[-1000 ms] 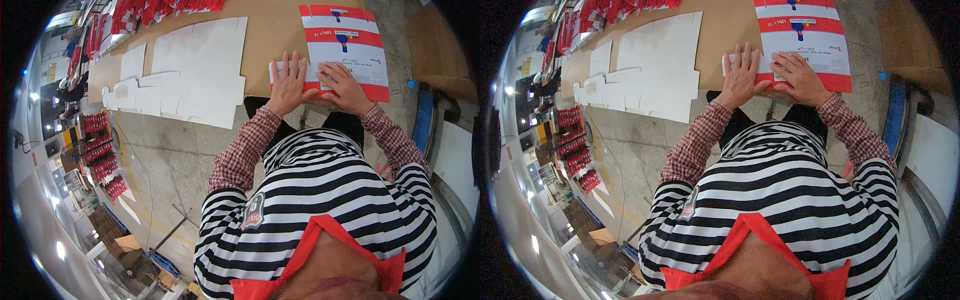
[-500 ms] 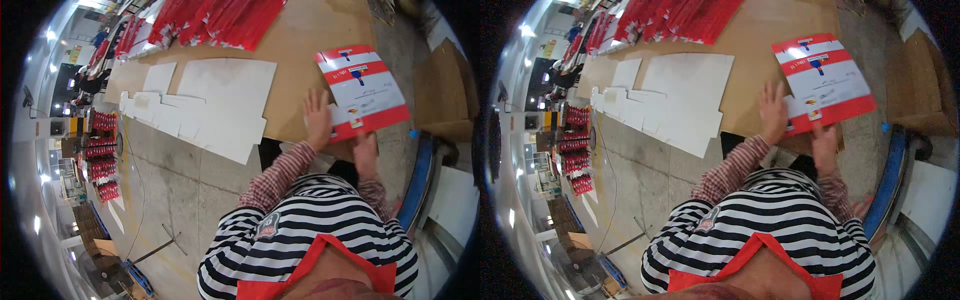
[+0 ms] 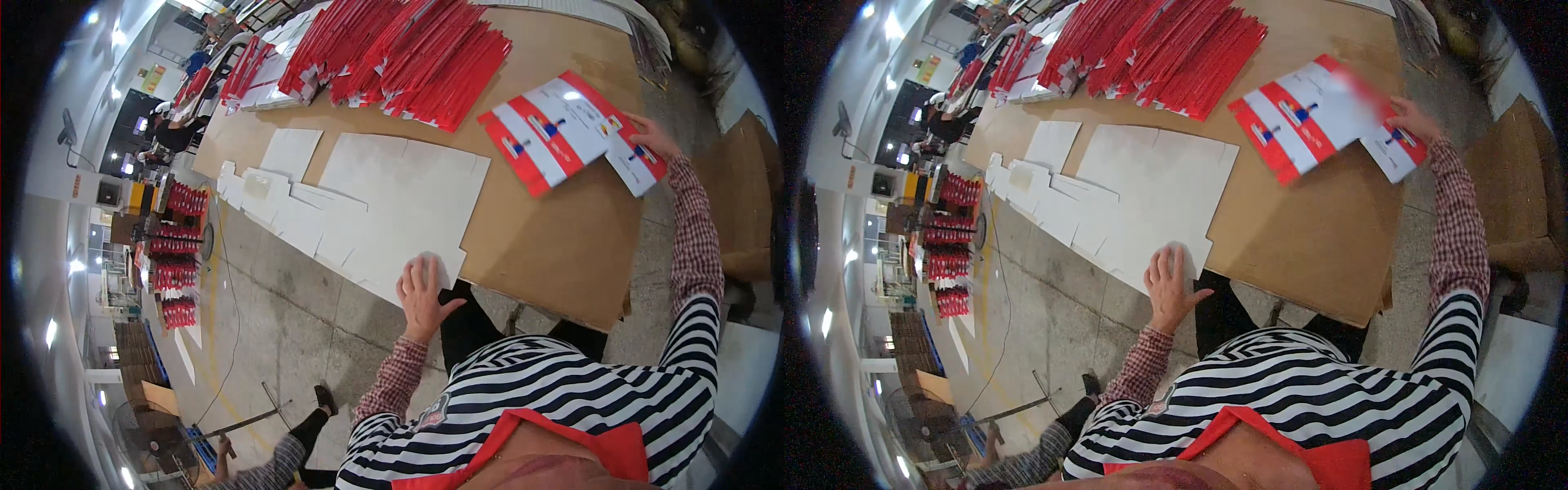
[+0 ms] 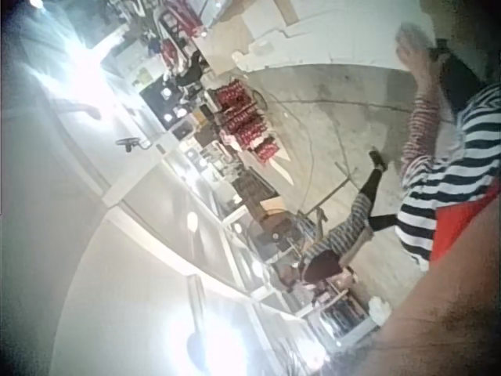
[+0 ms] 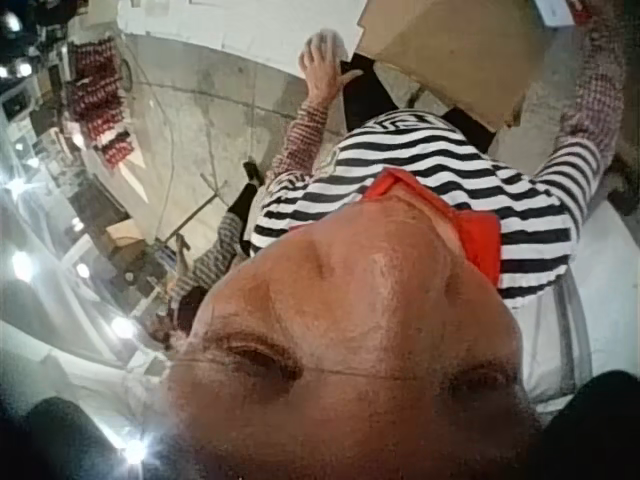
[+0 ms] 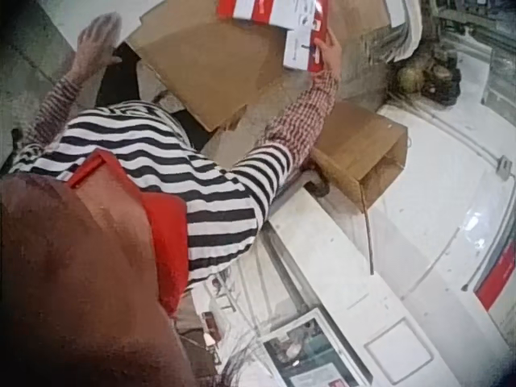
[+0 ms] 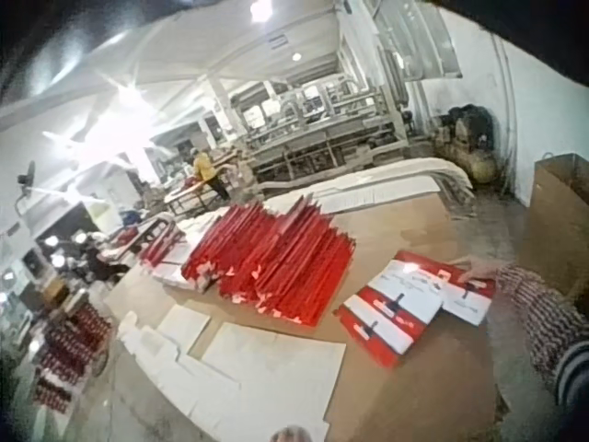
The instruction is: The person repeatedly picks up a flat white paper sheet and a red printed paper sheet from a table. They fold the white sheet around the red sheet to form a small packet and place it on a growing stack. The process is repeated continuously throughout the video.
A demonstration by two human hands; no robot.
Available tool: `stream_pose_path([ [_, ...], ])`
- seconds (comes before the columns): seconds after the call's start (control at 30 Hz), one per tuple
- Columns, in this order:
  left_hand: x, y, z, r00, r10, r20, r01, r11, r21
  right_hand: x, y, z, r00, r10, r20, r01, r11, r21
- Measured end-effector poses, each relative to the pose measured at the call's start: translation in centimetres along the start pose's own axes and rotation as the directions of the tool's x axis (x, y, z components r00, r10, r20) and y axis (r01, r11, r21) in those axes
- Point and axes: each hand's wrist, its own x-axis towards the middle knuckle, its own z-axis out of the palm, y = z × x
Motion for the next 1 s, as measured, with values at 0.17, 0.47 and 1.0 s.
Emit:
stream_pose_path([
  [0.17,0.8,-0.1,2.4,0.999,-0.012,-0.041,0.015,0.998,0.062,11.0,4.1,2.5,0.971,0.083,-0.224,-0.049,0.987,0.154],
  [0.47,-0.4,-0.8,2.4,0.999,-0.053,0.0,0.053,0.993,0.106,25.4,0.9,29.2,0.742,-0.205,-0.639,-0.114,0.9,-0.421],
  [1.0,4.4,6.6,-11.7,0.809,0.587,0.034,-0.588,0.806,0.072,-13.7,-11.6,26.6,0.7,-0.692,0.176,0.661,0.536,-0.525],
])
